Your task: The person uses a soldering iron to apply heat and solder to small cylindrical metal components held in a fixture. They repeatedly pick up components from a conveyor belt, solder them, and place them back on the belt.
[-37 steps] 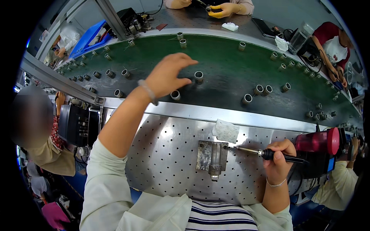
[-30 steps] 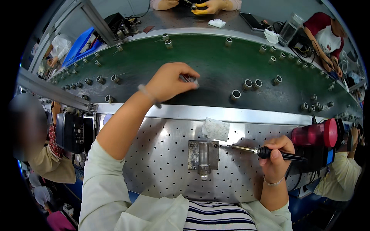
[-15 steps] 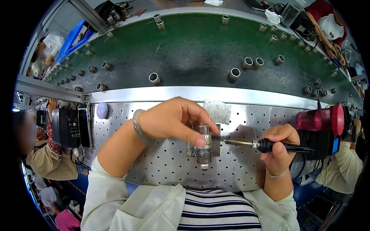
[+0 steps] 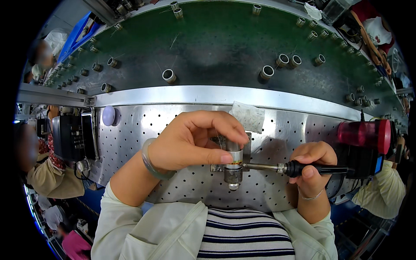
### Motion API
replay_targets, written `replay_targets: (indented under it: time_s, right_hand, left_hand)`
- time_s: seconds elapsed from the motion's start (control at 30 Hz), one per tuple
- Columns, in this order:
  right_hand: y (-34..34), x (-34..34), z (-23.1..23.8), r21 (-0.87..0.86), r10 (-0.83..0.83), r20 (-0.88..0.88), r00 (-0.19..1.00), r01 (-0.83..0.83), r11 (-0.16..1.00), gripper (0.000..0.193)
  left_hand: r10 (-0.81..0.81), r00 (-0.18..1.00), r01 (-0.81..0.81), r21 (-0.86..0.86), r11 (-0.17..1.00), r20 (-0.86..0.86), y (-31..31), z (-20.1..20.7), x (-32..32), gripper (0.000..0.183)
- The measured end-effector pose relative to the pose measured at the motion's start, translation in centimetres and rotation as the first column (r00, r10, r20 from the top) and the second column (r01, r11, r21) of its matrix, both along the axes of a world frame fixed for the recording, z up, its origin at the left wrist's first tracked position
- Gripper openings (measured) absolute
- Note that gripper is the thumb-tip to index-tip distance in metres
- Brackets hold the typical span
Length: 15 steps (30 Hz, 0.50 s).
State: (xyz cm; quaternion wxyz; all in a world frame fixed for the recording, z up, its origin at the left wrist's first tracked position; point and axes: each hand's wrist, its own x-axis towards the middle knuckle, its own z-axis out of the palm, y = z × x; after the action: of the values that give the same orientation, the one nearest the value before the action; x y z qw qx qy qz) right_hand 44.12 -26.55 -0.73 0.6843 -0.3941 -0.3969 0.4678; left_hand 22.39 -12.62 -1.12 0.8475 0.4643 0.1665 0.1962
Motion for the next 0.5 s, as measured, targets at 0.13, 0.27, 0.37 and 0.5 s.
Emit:
replay_targets:
  time_s: [0.13, 0.27, 0.37, 0.5]
  right_hand:
    - [0.09, -0.04, -0.18, 0.014, 0.004, 0.017, 1.000, -0.005, 1.000, 0.018]
    - [0.22, 0.00, -0.14, 0.055, 0.034, 0.029, 0.999, -0.035, 0.998, 0.019]
    - [0.37, 0.04, -0.28, 0.092, 0.041, 0.054, 0.998, -0.046, 0.995, 0.019]
    - [0.53, 0.18, -0.32, 0.108, 0.045, 0.080, 0.996, -0.053, 0.993, 0.019]
  left_hand:
    - [-0.013, 1.000, 0.013, 0.060, 0.998, -0.002, 0.16, 0.16, -0.05, 0.016]
    - [-0.025, 1.000, 0.024, 0.091, 0.996, 0.003, 0.22, 0.17, 0.00, 0.015]
    - [-0.023, 1.000, 0.021, 0.091, 0.996, 0.011, 0.10, -0.04, 0.00, 0.015]
    - [-0.019, 1.000, 0.018, 0.098, 0.995, 0.011, 0.07, 0.07, -0.11, 0.015]
